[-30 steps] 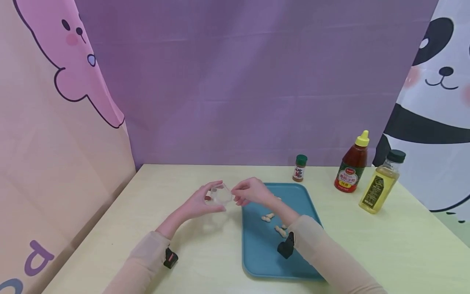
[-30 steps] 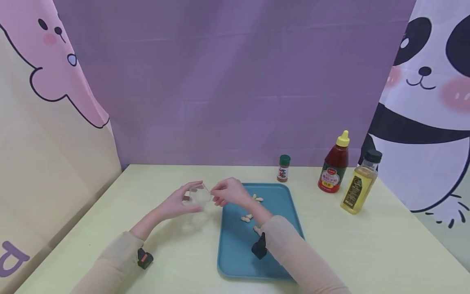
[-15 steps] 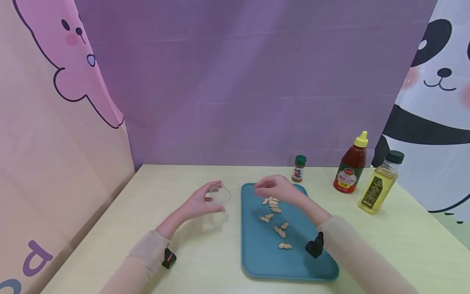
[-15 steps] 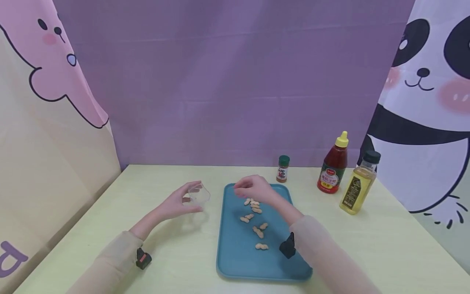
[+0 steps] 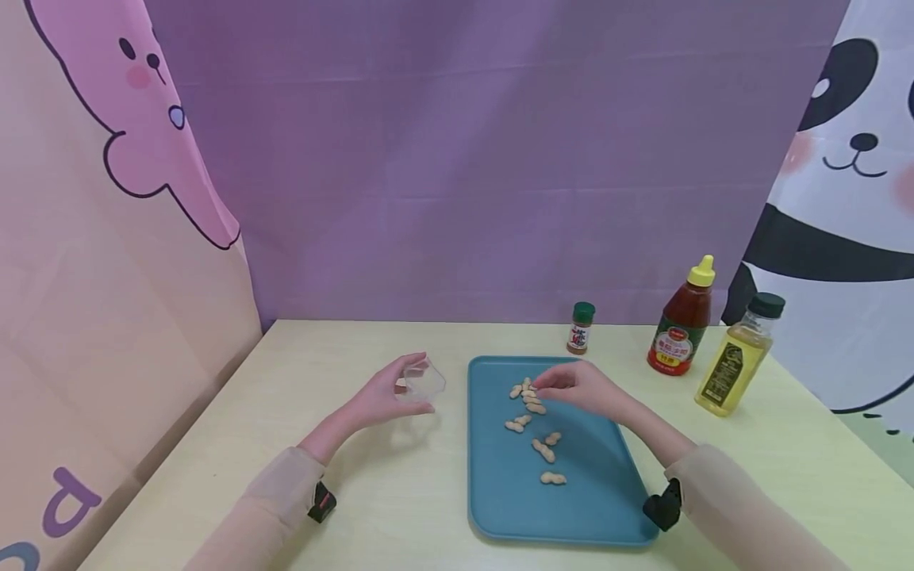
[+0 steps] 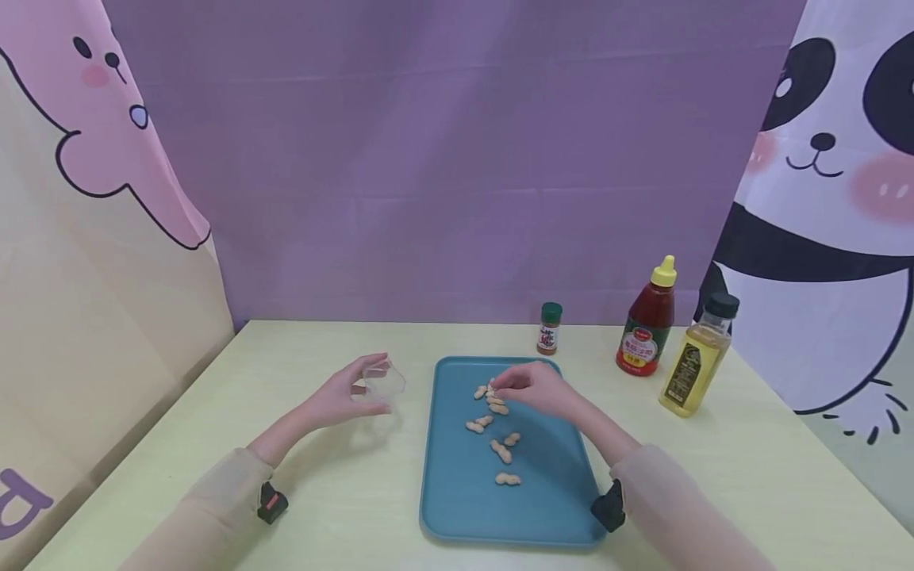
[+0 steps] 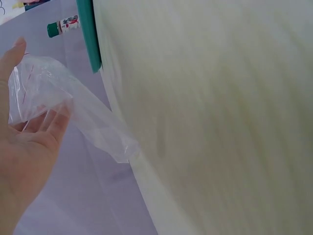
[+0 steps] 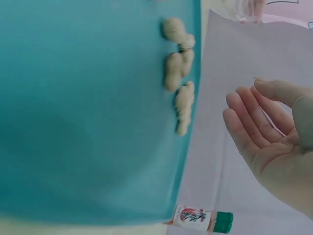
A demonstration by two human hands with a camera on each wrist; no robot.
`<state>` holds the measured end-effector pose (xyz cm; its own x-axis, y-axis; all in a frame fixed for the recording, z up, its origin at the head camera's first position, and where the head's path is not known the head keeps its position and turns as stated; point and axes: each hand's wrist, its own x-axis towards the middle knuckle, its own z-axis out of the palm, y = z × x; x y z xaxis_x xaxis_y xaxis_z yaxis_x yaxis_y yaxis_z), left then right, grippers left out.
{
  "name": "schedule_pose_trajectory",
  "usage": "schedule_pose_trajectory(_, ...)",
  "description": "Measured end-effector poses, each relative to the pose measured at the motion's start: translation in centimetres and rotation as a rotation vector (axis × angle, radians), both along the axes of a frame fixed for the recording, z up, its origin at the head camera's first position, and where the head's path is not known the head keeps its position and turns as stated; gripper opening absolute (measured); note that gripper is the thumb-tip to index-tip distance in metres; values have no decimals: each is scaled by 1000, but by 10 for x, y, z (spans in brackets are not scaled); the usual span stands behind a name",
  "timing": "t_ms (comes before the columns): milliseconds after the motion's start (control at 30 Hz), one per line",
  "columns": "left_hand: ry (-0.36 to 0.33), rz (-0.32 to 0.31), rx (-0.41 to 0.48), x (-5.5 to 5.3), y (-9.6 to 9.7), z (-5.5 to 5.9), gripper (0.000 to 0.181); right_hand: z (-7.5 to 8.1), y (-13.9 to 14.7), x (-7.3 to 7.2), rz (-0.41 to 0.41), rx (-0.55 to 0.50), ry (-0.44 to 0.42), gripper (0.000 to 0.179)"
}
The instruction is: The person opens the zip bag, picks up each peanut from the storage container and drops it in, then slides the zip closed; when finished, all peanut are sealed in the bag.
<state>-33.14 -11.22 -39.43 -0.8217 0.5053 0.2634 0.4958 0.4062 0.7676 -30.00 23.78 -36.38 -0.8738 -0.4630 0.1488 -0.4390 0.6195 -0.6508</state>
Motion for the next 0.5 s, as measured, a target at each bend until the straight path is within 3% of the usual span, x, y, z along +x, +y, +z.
schedule_pose_trajectory(67,-6,-6,3,3,1,3,80,-4,5,3,12,20,-3,30)
schedule_pose_trajectory(233,-21,-30,15,22,5,22,75,-10,15,10,51,45,-61,29)
schedule_pose_trajectory(367,-21,-34,14,13,3,11,77,-15,17,13,73,64,-111,30)
schedule_pose_trajectory(500,-32,-35,-6,2,3,-3,82,-22,18,13,90,99,-109,29)
